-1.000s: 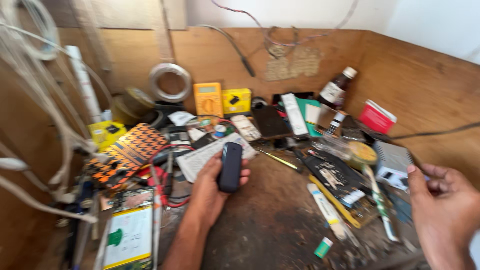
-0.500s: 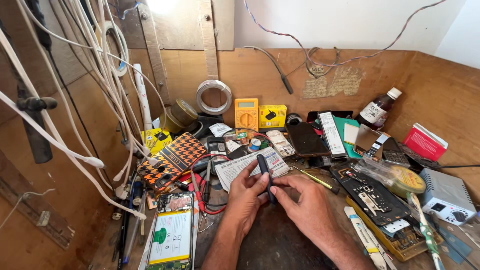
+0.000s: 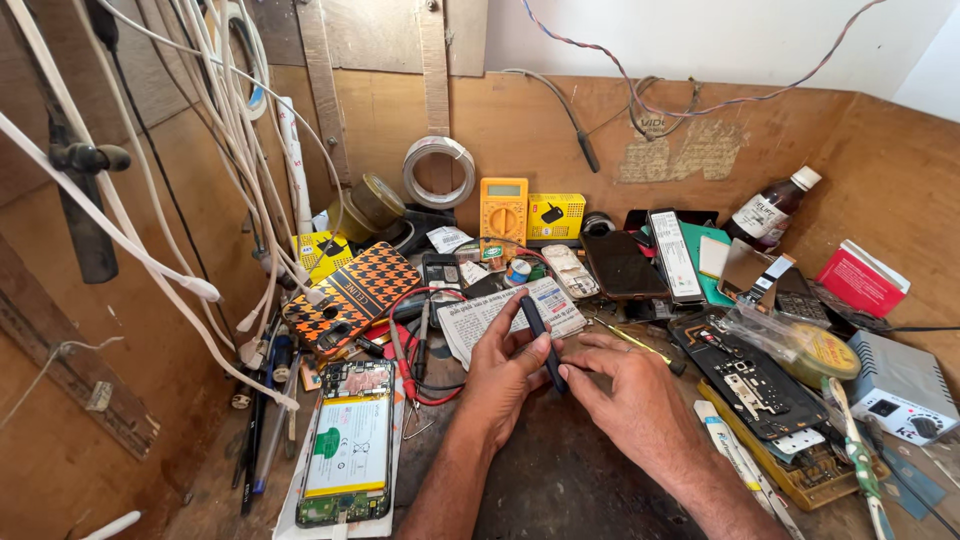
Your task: The person disassembles a small mobile phone by removing the back cover and battery. They then reassemble the phone by placing the battery back and snapping the cover on.
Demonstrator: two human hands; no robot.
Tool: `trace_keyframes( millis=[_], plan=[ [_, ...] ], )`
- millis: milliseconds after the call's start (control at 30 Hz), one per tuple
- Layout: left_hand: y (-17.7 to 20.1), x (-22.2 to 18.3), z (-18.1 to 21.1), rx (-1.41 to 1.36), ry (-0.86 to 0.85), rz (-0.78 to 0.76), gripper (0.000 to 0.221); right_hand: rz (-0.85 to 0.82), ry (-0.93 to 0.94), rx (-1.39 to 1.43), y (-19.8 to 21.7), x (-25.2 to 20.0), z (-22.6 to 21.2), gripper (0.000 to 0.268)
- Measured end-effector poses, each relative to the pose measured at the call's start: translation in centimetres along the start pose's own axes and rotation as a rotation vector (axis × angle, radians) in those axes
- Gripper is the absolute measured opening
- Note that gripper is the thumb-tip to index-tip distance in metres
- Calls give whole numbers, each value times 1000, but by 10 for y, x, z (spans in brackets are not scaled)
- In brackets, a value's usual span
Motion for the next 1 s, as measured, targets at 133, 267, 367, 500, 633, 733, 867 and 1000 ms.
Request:
trace_keyframes(
  millis=[133,267,367,500,633,733,867,1000],
  plan=[
    [0,-1,1,21,-3,-4,74,-10,11,-9,2,1,-5,30],
    [-1,-2,2,27,-16,-14,74,32,72,-3,5,2,-11,26],
    [-1,-2,3,47,-15,-10,74,-44,-147,71,0,2,2,36],
    [-5,-5,4,109,-27,-52,73,-30,-181,22,-3,1,9,29],
    [-9,-5,5,70,-15,-104,74,117,74,215,11,13,4,30],
    [-14,-6,2,9,10,-197,74,90,256,198,20,25,2,43],
    [-15,-9,0,38,93,-200,73,-155,261,229,23,47,-4,50],
    [-19,-9,0,-10,103,-237,71,-255,280,114,23,61,-7,48]
  ],
)
Point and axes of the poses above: each hand's wrist, its own x-axis towards the middle knuckle, its own y-axis out of the back of the hand, z = x × y, the point moved 6 cm from there along x, towards the middle knuckle, and after that the axes turned 9 degrees about -y, right-handed, at the moved point
